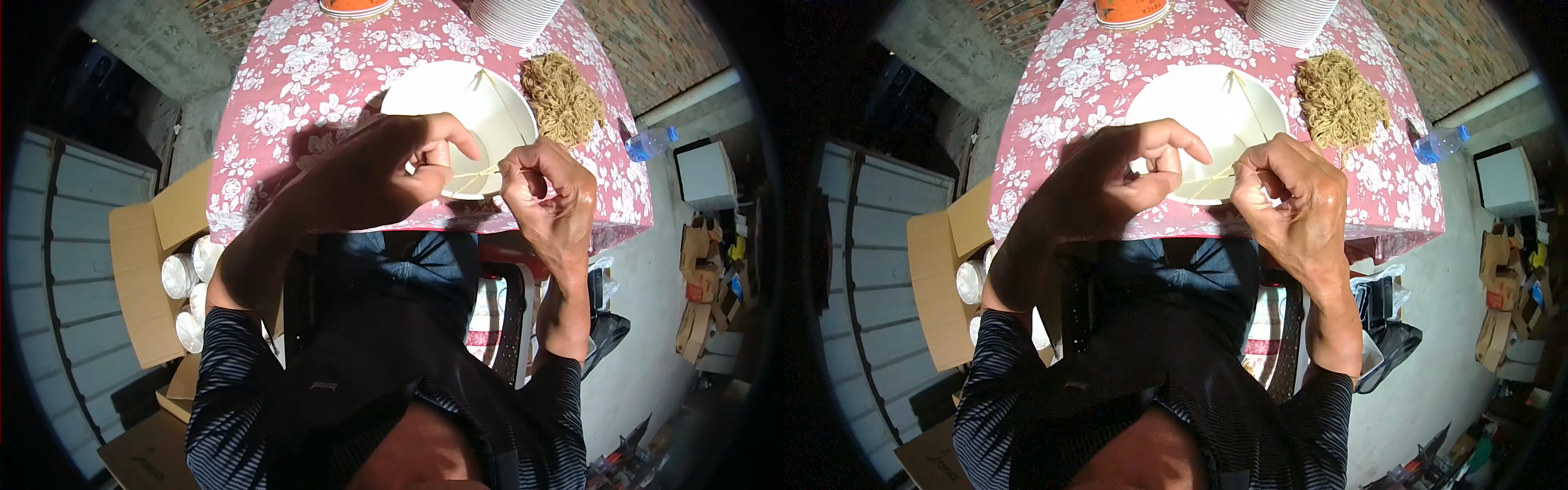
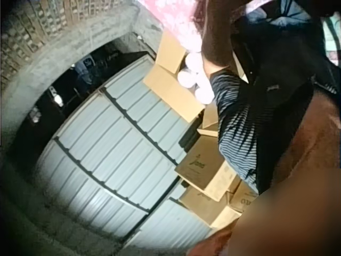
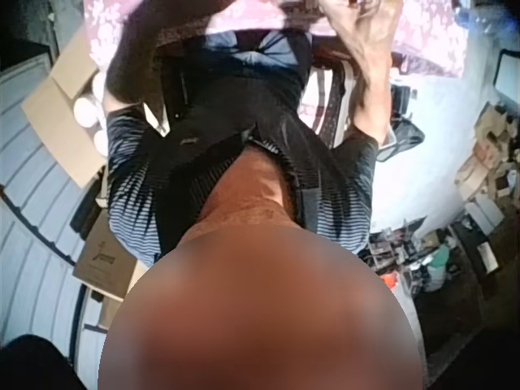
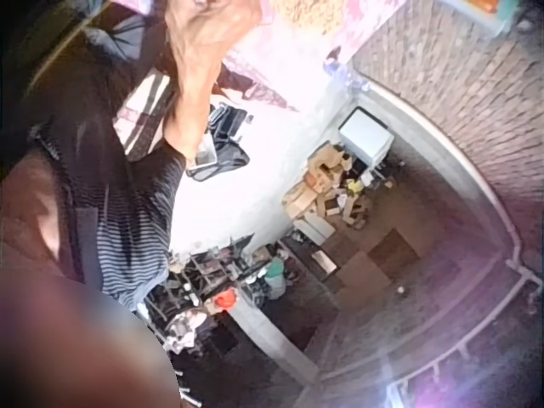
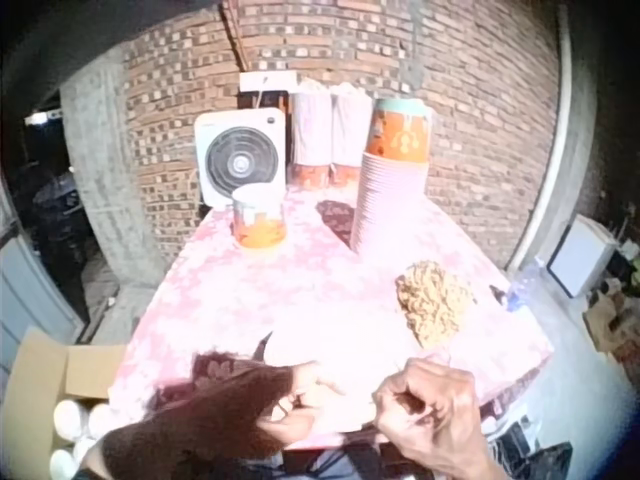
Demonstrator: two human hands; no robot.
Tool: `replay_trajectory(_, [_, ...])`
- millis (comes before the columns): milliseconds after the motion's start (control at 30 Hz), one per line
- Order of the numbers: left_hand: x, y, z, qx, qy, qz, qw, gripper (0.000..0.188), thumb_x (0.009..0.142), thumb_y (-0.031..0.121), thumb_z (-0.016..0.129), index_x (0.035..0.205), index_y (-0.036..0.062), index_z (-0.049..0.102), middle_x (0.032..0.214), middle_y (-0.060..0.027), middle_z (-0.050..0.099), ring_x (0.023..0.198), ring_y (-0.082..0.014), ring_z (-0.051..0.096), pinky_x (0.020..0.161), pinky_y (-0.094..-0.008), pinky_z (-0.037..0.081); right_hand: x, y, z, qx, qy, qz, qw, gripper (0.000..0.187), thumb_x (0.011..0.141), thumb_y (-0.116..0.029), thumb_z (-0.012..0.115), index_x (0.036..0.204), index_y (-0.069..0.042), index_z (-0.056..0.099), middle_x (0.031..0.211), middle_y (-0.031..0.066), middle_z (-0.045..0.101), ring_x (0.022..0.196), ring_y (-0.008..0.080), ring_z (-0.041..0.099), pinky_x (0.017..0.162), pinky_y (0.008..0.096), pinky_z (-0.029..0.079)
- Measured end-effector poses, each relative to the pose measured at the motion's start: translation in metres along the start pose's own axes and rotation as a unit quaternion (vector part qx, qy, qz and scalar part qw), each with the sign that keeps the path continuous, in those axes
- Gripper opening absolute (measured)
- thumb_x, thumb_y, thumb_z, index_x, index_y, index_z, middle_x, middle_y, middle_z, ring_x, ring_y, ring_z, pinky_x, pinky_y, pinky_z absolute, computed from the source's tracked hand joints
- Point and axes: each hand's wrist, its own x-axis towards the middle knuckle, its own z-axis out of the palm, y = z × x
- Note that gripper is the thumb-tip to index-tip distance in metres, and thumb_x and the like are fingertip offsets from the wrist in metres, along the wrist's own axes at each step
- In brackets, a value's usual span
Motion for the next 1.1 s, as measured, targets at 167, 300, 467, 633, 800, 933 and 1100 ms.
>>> replay_trajectory(167, [0.010,0.002,0.017,0.021,0.004,-0.005,1.000,0.017,0.088,0.009,0.076,0.104,0.0031,0.075,0.060,-0.0022,0.055,0.054,-0.0084,0.048,0.053,-0.0284,0.040,0.002,-0.003,-0.005,0.027,-0.019,-0.015,0.999,0.007,0.082,0.006,0.072,0.086,0.001,0.067,0.069,0.0084,0.057,0.060,0.0175,0.055,0.055,0.0305,0.043])
replay_trajectory(300, [0.009,-0.008,0.018,0.048,0.025,0.061,0.997,0.008,0.087,0.006,0.076,0.092,0.0006,0.075,0.067,-0.0077,0.062,0.059,-0.0143,0.054,0.056,-0.0309,0.043,0.004,0.003,-0.015,-0.036,-0.054,-0.101,0.993,0.009,0.086,0.001,0.076,0.089,0.001,0.069,0.071,0.0090,0.056,0.064,0.0221,0.055,0.056,0.0344,0.042])
replay_trajectory(467, [0.003,-0.019,0.016,0.149,0.043,0.197,0.968,0.010,0.080,0.003,0.080,0.083,0.0017,0.070,0.079,-0.0091,0.065,0.076,-0.0261,0.064,0.076,-0.0379,0.050,0.008,0.029,-0.044,-0.105,0.031,-0.099,0.989,0.005,0.092,0.001,0.071,0.091,0.002,0.066,0.078,0.0095,0.062,0.070,0.0203,0.058,0.061,0.0328,0.046])
replay_trajectory(633, [0.002,-0.038,0.019,0.175,0.072,0.282,0.940,0.005,0.083,0.006,0.073,0.083,0.0050,0.069,0.079,-0.0075,0.065,0.076,-0.0265,0.064,0.076,-0.0377,0.048,0.006,0.042,-0.044,-0.101,0.088,-0.075,0.988,0.008,0.096,0.003,0.065,0.090,0.002,0.059,0.080,0.0064,0.056,0.068,0.0168,0.051,0.064,0.0285,0.043])
replay_trajectory(800, [0.018,-0.073,0.006,0.204,0.217,0.330,0.896,0.010,0.086,0.000,0.072,0.091,0.0046,0.066,0.087,-0.0103,0.068,0.082,-0.0269,0.069,0.076,-0.0371,0.052,-0.025,0.050,-0.022,0.057,0.041,0.012,0.997,0.005,0.096,0.003,0.053,0.094,0.000,0.056,0.086,0.0096,0.059,0.083,0.0175,0.057,0.077,0.0304,0.047])
replay_trajectory(933, [0.031,-0.055,-0.007,0.166,0.314,0.237,0.904,0.017,0.087,-0.008,0.071,0.101,-0.0006,0.064,0.089,-0.0137,0.069,0.080,-0.0289,0.071,0.070,-0.0353,0.056,-0.035,0.032,0.010,-0.045,-0.073,-0.162,0.983,0.070,0.064,-0.036,0.096,0.108,-0.002,0.054,0.103,0.0167,0.062,0.090,0.0342,0.063,0.078,0.0418,0.052])
replay_trajectory(1100, [0.039,-0.071,-0.027,0.026,0.336,0.088,0.937,0.011,0.100,0.006,0.067,0.108,-0.0006,0.068,0.098,-0.0089,0.073,0.091,-0.0154,0.070,0.078,-0.0296,0.056,-0.008,0.035,0.036,-0.088,-0.040,-0.136,0.986,0.047,0.077,-0.014,0.089,0.104,0.000,0.053,0.092,0.0157,0.059,0.077,0.0308,0.063,0.067,0.0388,0.052])
